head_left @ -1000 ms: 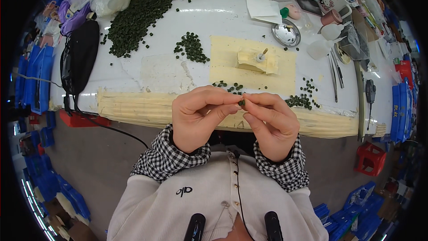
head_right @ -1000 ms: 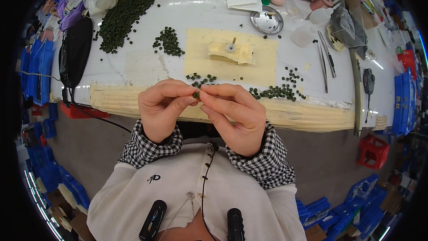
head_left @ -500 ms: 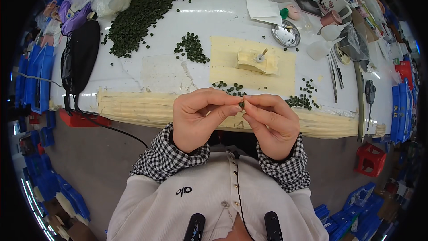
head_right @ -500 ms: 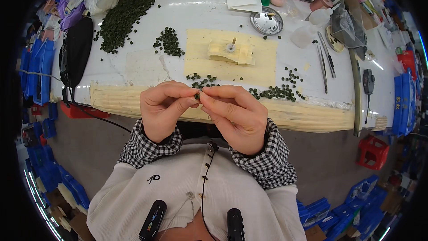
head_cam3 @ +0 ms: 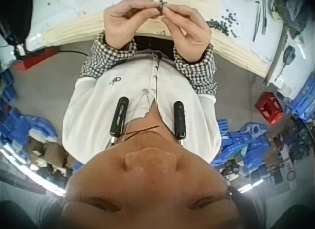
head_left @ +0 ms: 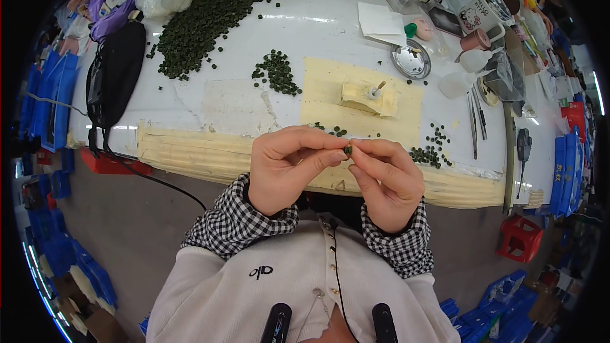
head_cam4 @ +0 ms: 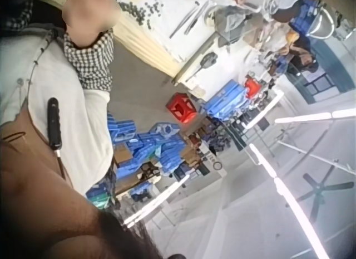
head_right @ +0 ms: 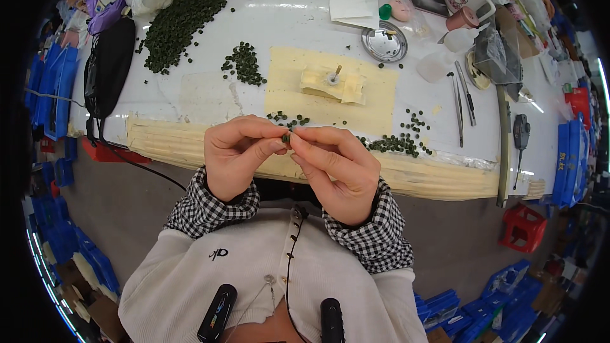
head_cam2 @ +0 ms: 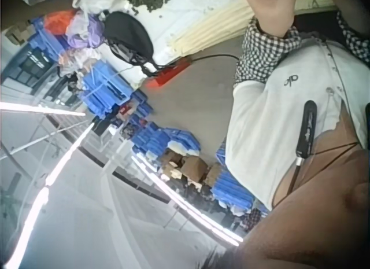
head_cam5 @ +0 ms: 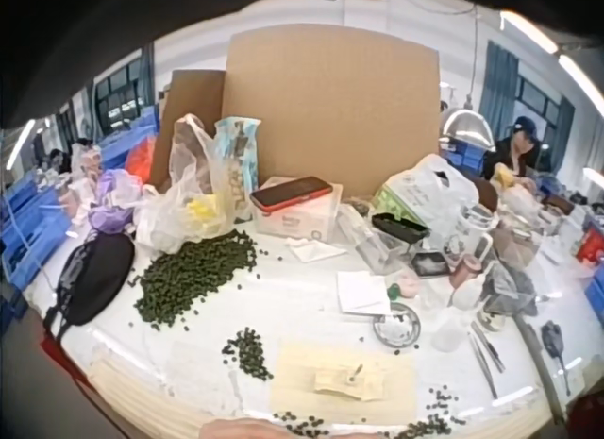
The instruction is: Picking up small green components and mounting them onto a small plastic base.
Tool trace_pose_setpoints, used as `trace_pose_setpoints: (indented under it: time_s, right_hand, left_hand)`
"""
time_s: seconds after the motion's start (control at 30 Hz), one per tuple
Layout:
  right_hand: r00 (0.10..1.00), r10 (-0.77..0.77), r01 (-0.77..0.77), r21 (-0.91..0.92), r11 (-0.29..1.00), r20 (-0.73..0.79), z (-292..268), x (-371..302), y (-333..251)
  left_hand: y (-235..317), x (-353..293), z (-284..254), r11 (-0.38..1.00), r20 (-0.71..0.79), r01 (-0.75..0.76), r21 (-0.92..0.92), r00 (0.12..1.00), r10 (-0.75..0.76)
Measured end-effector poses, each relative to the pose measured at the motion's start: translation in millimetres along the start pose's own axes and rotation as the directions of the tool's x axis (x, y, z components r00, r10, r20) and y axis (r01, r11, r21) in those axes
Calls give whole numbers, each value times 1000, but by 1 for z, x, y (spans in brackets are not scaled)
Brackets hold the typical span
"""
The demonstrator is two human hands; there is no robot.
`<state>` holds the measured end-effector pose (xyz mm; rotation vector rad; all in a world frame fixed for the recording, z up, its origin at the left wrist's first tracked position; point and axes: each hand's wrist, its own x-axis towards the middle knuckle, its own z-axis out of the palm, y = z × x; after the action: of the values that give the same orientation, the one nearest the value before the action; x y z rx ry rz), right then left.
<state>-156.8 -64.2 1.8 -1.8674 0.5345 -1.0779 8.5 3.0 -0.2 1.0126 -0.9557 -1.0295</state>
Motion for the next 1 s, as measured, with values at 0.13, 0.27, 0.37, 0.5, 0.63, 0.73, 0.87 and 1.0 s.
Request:
trace_pose_setpoints:
  time_s: [0.13,0.27,0.37,0.5,0.63,0.73,0.87,1.0]
  right_hand:
    - [1000,6,-6,-23,1000,16,-2,3,2]
    - [1000,9,-8,-34,999,17,-2,7,4]
    - [1000,11,-10,-41,999,22,-3,11,6]
    - [999,26,-24,-53,998,25,-3,13,8]
    - [999,16,-13,-91,996,30,-3,14,10]
    - [999,-9,14,-147,989,38,-3,15,13]
    - [997,-64,74,-212,974,53,-4,16,17]
    - [999,-30,32,-247,969,13,-9,23,11]
  left_hand:
    - [-1,4,-1,1000,12,-9,-11,1000,9]
    - [-2,8,-3,1000,18,-12,-1,1000,12]
    - [-3,12,-5,1000,23,-21,22,1000,21]
    - [-5,16,-6,997,29,-40,68,999,38]
    - [-7,19,-9,995,37,-36,97,999,32]
    - [-7,20,-10,995,34,-27,98,999,24]
    - [-7,21,-11,995,29,-7,101,1000,4]
    - [-9,24,-12,996,19,0,94,1000,-1]
